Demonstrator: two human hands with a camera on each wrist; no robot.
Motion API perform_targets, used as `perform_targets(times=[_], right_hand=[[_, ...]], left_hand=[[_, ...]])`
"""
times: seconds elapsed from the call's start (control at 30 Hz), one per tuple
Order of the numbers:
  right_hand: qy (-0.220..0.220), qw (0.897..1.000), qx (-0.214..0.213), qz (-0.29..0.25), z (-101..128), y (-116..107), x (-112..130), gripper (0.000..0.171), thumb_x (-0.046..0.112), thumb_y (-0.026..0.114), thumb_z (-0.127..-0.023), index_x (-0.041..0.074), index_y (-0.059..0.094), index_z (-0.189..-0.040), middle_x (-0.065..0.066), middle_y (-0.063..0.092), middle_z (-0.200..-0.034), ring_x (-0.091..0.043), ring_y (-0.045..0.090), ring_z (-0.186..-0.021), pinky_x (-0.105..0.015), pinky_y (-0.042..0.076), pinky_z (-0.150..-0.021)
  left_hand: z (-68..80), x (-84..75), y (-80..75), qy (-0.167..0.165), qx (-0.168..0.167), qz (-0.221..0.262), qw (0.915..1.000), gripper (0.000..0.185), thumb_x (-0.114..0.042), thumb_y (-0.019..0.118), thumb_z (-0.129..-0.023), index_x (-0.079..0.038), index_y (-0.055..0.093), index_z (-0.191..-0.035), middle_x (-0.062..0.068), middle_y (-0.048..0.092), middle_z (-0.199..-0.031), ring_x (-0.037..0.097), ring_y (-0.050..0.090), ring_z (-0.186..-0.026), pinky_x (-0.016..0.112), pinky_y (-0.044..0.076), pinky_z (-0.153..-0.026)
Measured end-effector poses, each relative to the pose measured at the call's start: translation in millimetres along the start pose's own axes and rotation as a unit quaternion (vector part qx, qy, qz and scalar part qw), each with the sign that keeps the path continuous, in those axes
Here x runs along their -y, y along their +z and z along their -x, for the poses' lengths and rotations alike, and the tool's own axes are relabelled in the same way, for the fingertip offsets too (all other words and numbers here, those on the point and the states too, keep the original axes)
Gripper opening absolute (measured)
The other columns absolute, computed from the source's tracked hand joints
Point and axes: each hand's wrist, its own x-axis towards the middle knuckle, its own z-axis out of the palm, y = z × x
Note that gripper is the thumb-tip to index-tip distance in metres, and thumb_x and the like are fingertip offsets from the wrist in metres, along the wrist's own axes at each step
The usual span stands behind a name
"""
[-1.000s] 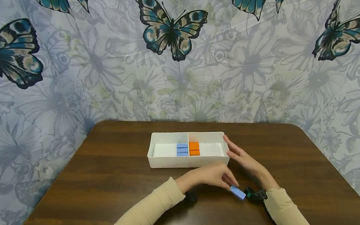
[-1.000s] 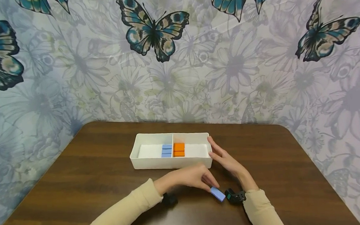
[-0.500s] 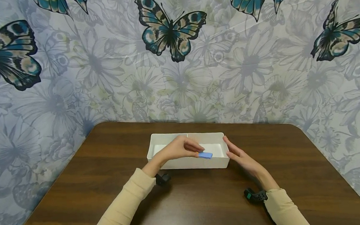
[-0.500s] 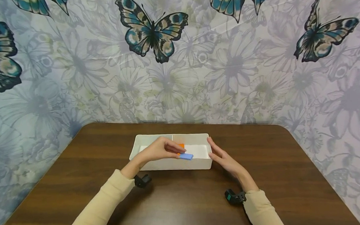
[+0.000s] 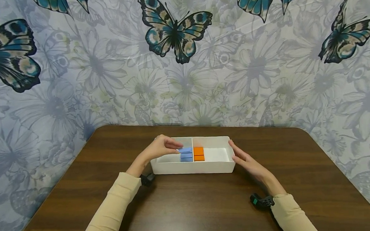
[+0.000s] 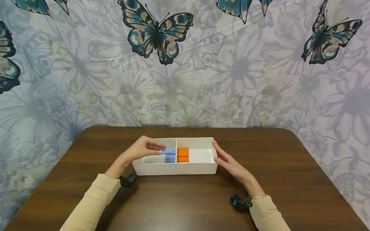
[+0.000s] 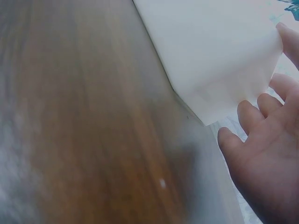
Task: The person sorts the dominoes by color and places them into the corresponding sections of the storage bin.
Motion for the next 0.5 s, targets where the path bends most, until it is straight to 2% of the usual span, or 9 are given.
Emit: perform_targets(times=[0.33, 0.5], right_hand=[[-0.002, 1.0, 0.002, 0.004, -3.7, -4.3, 0.8, 0.06, 0.012, 0.041, -0.101, 0.012, 0.008, -0.151, -0.008, -0.007, -0.155, -0.027, -0.009, -0.138, -0.06, -0.001, -0.104], [0.0, 1.0, 0.003, 0.006, -5.3, -6.5, 1.8, 0.06, 0.012, 0.041, -0.101, 0.012, 0.008, -0.151, -0.008, -0.006, -0.155, -0.028, -0.009, -0.138, -0.061, -0.002, -0.104]], left_hand=[[-5.9, 4.8, 1.6, -0.033, 0.02, -0.064, 0.9972, 0.026, 0.001, 0.074, -0.078, 0.004, 0.07, -0.103, 0.011, 0.069, -0.098, 0.017, 0.067, -0.087, 0.027, 0.053, -0.073], [-9.0, 2.9, 5.9, -0.057, 0.031, -0.077, 0.9949, 0.024, 0.005, 0.074, -0.075, 0.004, 0.071, -0.099, 0.011, 0.068, -0.097, 0.017, 0.067, -0.085, 0.025, 0.053, -0.072]])
